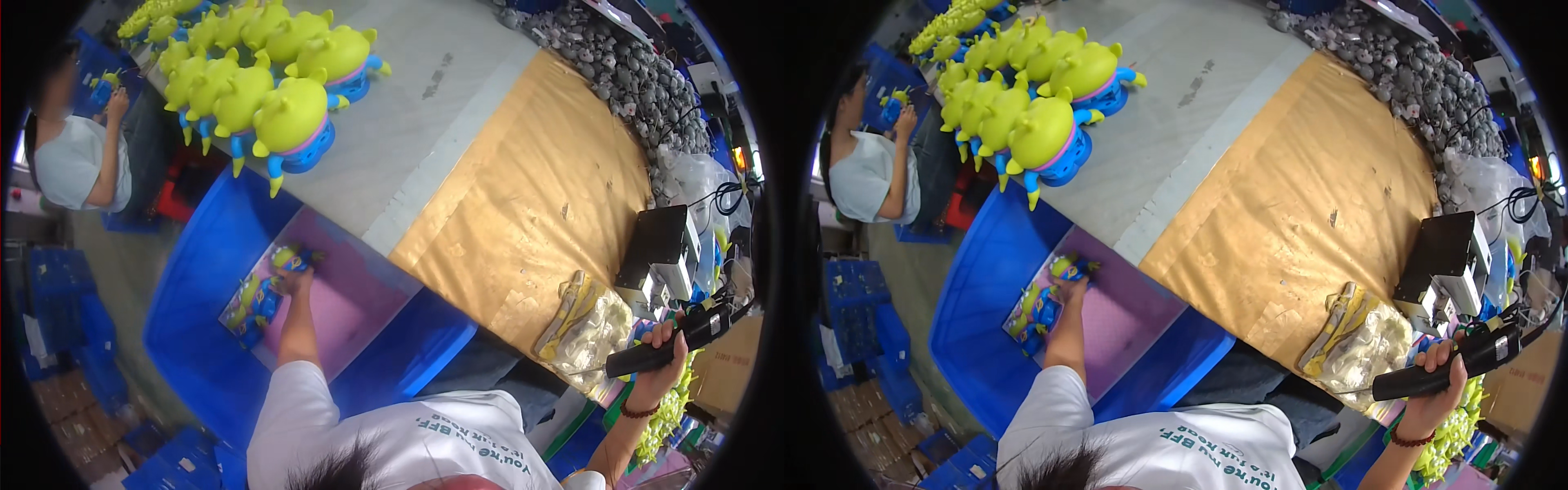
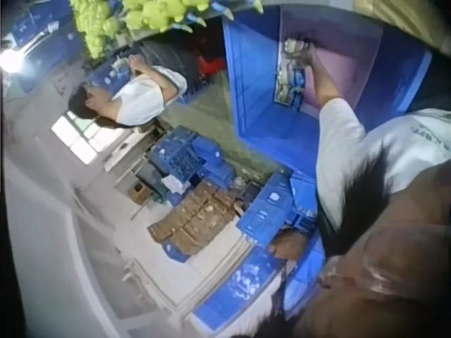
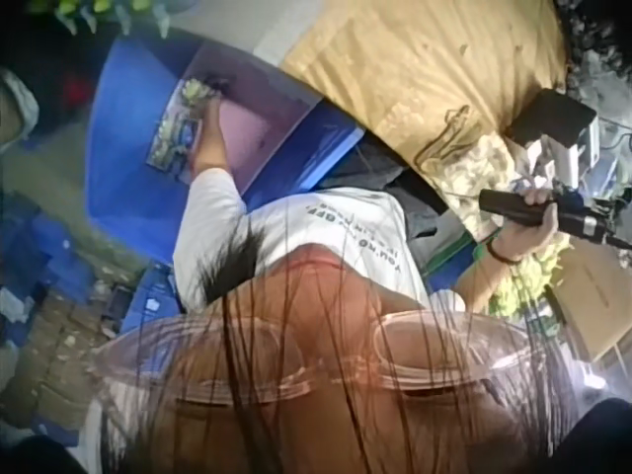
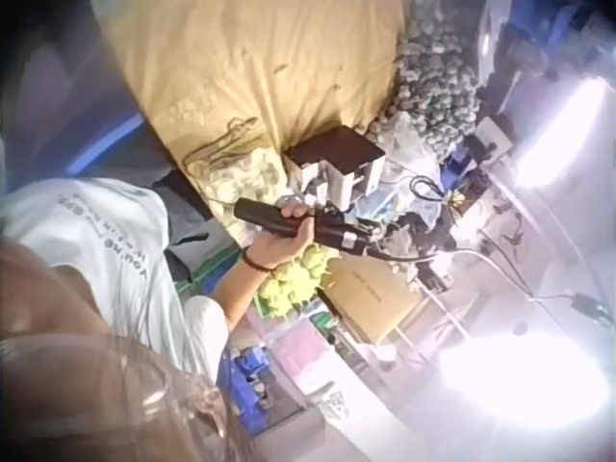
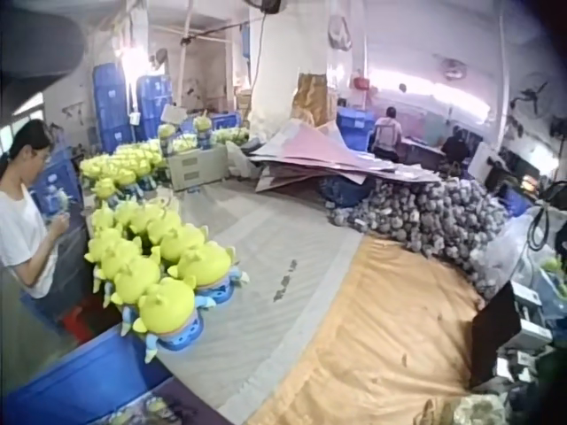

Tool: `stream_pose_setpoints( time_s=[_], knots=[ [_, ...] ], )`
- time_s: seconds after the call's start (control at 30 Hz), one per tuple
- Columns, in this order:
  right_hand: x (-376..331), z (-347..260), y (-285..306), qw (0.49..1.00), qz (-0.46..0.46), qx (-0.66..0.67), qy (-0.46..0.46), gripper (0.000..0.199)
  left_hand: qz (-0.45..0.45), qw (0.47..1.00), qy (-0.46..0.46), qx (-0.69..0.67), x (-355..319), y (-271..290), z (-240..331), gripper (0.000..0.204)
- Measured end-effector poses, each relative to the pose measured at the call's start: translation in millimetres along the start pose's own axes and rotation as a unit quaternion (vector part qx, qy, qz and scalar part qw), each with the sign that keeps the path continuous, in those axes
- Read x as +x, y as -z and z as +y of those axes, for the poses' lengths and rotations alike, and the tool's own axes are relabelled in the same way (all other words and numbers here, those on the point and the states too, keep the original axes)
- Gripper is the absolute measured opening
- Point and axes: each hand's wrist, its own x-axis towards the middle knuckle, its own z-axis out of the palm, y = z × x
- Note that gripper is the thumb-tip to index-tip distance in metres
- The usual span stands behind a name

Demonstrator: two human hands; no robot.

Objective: Cleaning toy alien figures with an air blower nozzle and placing them in a blue plastic bin.

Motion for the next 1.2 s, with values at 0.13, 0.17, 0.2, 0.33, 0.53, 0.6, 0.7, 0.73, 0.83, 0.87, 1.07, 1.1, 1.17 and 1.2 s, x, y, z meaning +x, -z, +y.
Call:
stream_pose_setpoints(
  time_s=[0.13, 0.17, 0.2, 0.33, 0.53, 0.6, 0.7, 0.73, 0.83, 0.87, 1.07, 1.1, 1.17, 1.2],
  knots=[
    [-4.6, -0.7, 1.1, 1.000, -0.015, 0.020, 0.009, 0.037, -0.339, 0.815, 0.139, -0.449, -48.3, 14.4, -20.5, 0.076],
    [-7.5, -2.7, 1.0, 1.000, -0.018, 0.022, 0.013, 0.037, -0.405, 0.709, 0.173, -0.551, -78.3, 43.1, -15.7, 0.075],
    [-9.7, -4.2, 4.5, 0.999, -0.023, 0.023, 0.017, 0.038, -0.459, 0.584, 0.201, -0.638, -108.7, 75.6, -9.8, 0.073],
    [-16.6, -8.9, 33.4, 0.998, -0.036, 0.025, 0.040, 0.050, -0.599, 0.405, 0.090, -0.685, -230.1, 221.7, 50.7, 0.085],
    [-19.5, -36.8, 69.7, 0.990, -0.051, 0.008, 0.132, 0.053, -0.775, 0.302, -0.205, -0.516, -339.8, 264.9, 161.2, 0.101],
    [-8.5, -55.5, 83.3, 0.977, -0.082, -0.011, 0.195, 0.051, -0.820, 0.263, -0.224, -0.456, -397.7, 254.1, 199.8, 0.100],
    [15.2, -78.8, 94.9, 0.960, -0.060, -0.027, 0.273, 0.040, -0.876, 0.265, -0.173, -0.363, -481.5, 229.0, 231.6, 0.097],
    [27.0, -85.8, 95.8, 0.954, -0.052, -0.036, 0.295, 0.037, -0.895, 0.260, -0.132, -0.338, -509.1, 218.4, 237.1, 0.095],
    [55.2, -94.2, 105.5, 0.941, -0.020, -0.082, 0.328, 0.035, -0.910, 0.328, -0.010, -0.253, -561.7, 184.7, 241.5, 0.072],
    [66.0, -92.9, 108.2, 0.947, -0.018, -0.055, 0.315, 0.034, -0.907, 0.326, 0.038, -0.264, -577.8, 172.7, 242.4, 0.067],
    [115.2, -73.5, 108.8, 0.964, 0.016, -0.077, 0.253, 0.020, -0.824, 0.389, 0.216, -0.351, -593.1, 167.7, 218.1, 0.053],
    [115.6, -67.1, 103.5, 0.970, 0.026, -0.084, 0.228, 0.017, -0.820, 0.417, 0.208, -0.333, -585.5, 175.1, 209.8, 0.053],
    [112.3, -56.7, 90.4, 0.978, 0.046, -0.105, 0.176, 0.012, -0.812, 0.466, 0.194, -0.294, -570.7, 195.3, 196.9, 0.054],
    [110.3, -52.2, 85.3, 0.981, 0.053, -0.111, 0.150, 0.011, -0.832, 0.476, 0.125, -0.257, -562.2, 202.5, 190.8, 0.053]
  ],
)
